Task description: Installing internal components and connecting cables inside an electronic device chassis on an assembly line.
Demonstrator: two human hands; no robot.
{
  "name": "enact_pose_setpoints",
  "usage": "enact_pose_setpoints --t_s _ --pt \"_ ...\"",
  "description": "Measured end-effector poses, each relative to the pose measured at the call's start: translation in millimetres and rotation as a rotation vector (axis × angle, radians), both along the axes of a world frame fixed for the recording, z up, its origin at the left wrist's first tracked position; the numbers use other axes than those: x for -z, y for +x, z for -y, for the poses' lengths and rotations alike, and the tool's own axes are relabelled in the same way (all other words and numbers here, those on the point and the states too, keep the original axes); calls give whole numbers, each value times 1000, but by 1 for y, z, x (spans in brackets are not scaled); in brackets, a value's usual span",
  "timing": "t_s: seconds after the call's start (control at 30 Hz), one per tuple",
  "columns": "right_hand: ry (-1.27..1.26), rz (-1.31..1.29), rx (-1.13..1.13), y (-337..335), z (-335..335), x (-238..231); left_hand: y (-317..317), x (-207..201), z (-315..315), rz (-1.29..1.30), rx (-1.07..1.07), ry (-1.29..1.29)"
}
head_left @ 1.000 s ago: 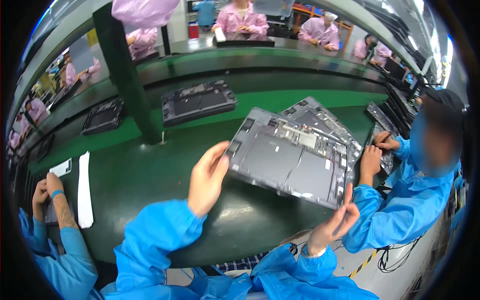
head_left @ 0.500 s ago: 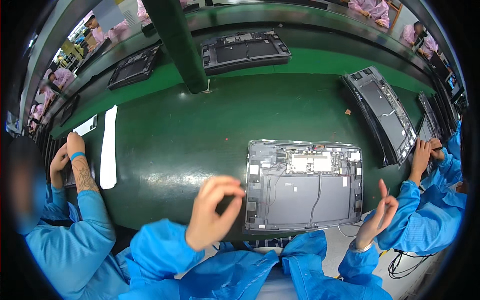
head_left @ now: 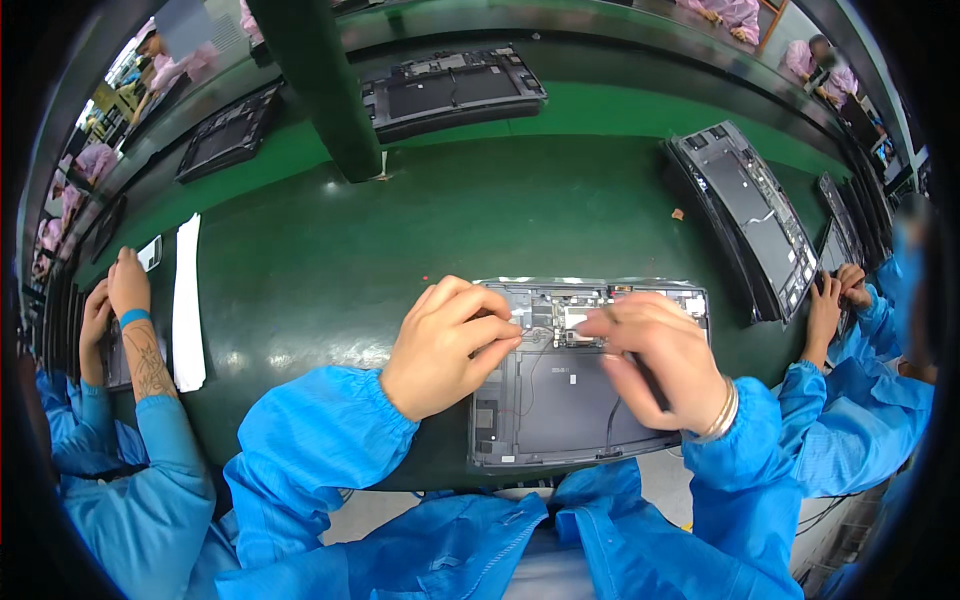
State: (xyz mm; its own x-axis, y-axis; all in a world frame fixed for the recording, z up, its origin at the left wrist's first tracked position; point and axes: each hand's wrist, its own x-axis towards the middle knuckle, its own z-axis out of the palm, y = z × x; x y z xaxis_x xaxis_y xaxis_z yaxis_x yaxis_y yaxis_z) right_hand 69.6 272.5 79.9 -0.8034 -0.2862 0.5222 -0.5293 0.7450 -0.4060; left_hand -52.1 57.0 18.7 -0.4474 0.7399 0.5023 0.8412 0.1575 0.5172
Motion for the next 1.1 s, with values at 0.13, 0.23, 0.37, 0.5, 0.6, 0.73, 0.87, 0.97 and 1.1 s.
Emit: enact_pose_setpoints --t_s 0.13,0.23,0.37,0.5,0.6,0.73,0.87,0.97,1.1 --pt "109 129 -117 -18 -1 17 1 1 -4 -22 7 4" --pt "118 139 -188 -20 -4 25 0 5 -4 40 -5 17" --pt "158 112 -262 -21 -8 36 -5 -1 -5 121 63 -61" --pt "228 49 -285 -22 -2 41 -9 -3 -10 84 49 -134" --pt "223 21 -258 -21 5 41 -13 -4 -10 87 86 -132" --pt "262 42 -177 -18 14 42 -12 -4 -8 102 100 -109" --pt "295 25 -173 -20 24 41 -10 -4 -7 153 111 -117" --pt "318 10 -137 -22 30 41 -8 2 -7 150 127 -97" --pt "171 104 -157 -26 20 40 -8 1 -9 150 151 -111"
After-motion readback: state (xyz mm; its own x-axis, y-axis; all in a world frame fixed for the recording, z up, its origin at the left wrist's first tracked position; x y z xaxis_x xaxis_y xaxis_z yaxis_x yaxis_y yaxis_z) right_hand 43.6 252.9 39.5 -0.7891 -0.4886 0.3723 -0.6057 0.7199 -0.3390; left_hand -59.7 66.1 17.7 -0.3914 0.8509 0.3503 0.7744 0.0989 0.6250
